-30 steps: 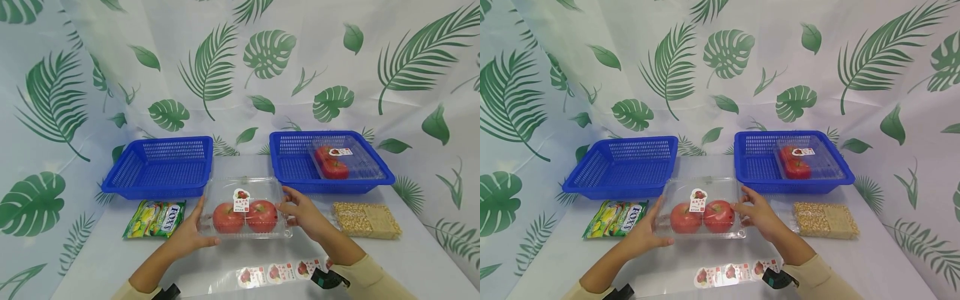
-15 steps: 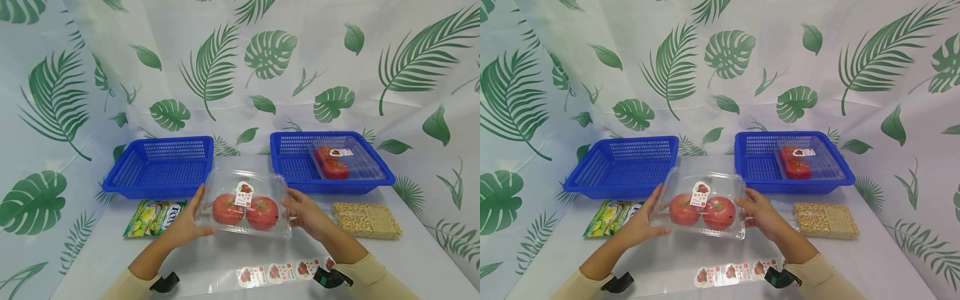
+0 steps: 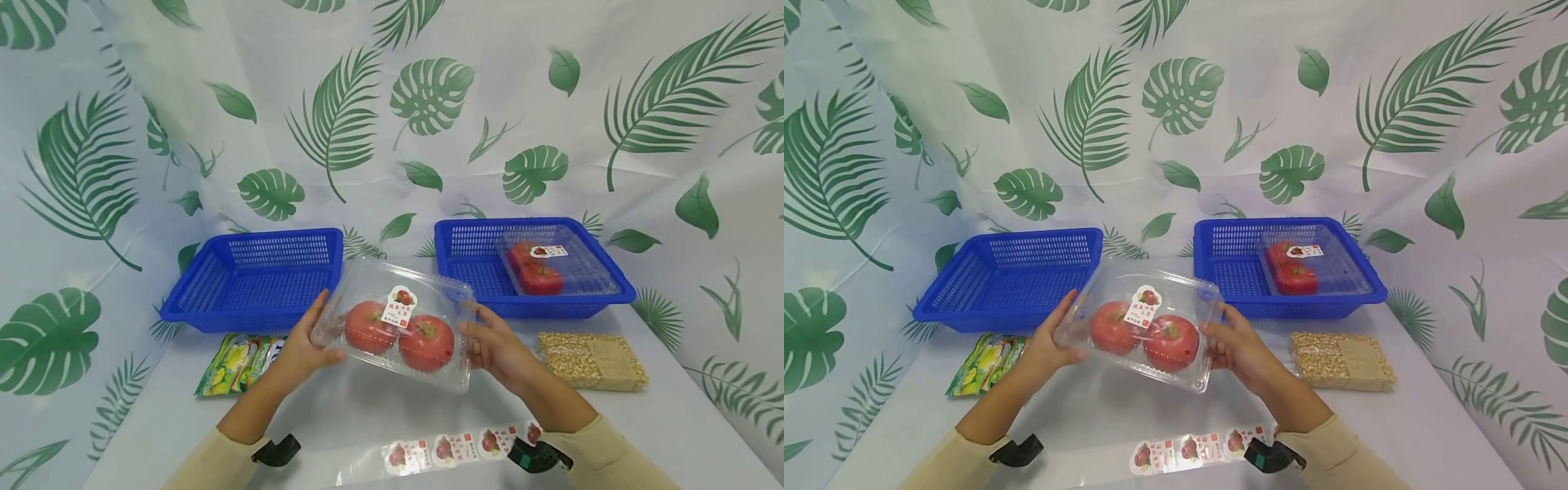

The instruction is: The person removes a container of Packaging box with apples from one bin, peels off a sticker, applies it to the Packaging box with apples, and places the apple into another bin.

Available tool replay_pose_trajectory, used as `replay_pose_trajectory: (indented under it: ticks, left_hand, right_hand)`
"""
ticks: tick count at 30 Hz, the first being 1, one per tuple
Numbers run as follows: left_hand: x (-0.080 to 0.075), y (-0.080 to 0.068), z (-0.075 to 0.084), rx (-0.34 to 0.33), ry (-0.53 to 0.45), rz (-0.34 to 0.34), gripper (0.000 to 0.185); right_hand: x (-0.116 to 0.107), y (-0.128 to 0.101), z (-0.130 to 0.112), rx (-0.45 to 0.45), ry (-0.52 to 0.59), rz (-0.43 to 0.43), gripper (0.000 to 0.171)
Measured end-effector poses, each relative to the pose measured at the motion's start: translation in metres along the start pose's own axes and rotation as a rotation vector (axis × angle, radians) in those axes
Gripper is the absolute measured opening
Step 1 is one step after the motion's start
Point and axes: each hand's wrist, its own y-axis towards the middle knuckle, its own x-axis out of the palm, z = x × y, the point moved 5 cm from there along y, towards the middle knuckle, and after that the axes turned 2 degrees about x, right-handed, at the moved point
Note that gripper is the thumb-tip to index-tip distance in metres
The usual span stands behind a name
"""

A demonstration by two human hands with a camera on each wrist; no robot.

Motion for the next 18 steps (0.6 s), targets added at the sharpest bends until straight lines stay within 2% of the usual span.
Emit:
replay_pose_trajectory:
  ticks: [4, 10, 15, 18]
  left_hand:
    - [0.003, 0.006, 0.0, -0.023, -0.043, 0.034, 0.103]
    - [0.011, 0.022, 0.001, 0.052, -0.074, 0.029, 0.081]
    - [0.017, 0.043, 0.008, 0.043, -0.203, 0.067, 0.063]
    - [0.025, 0.053, 0.009, 0.001, -0.29, 0.093, 0.059]
  right_hand:
    - [0.002, 0.001, -0.002, -0.016, 0.027, 0.051, 0.067]
    - [0.003, 0.002, -0.005, -0.049, 0.071, 0.121, 0.063]
    - [0.004, 0.007, -0.01, -0.085, 0.147, 0.185, 0.069]
    - [0.005, 0.011, -0.009, -0.092, 0.185, 0.236, 0.072]
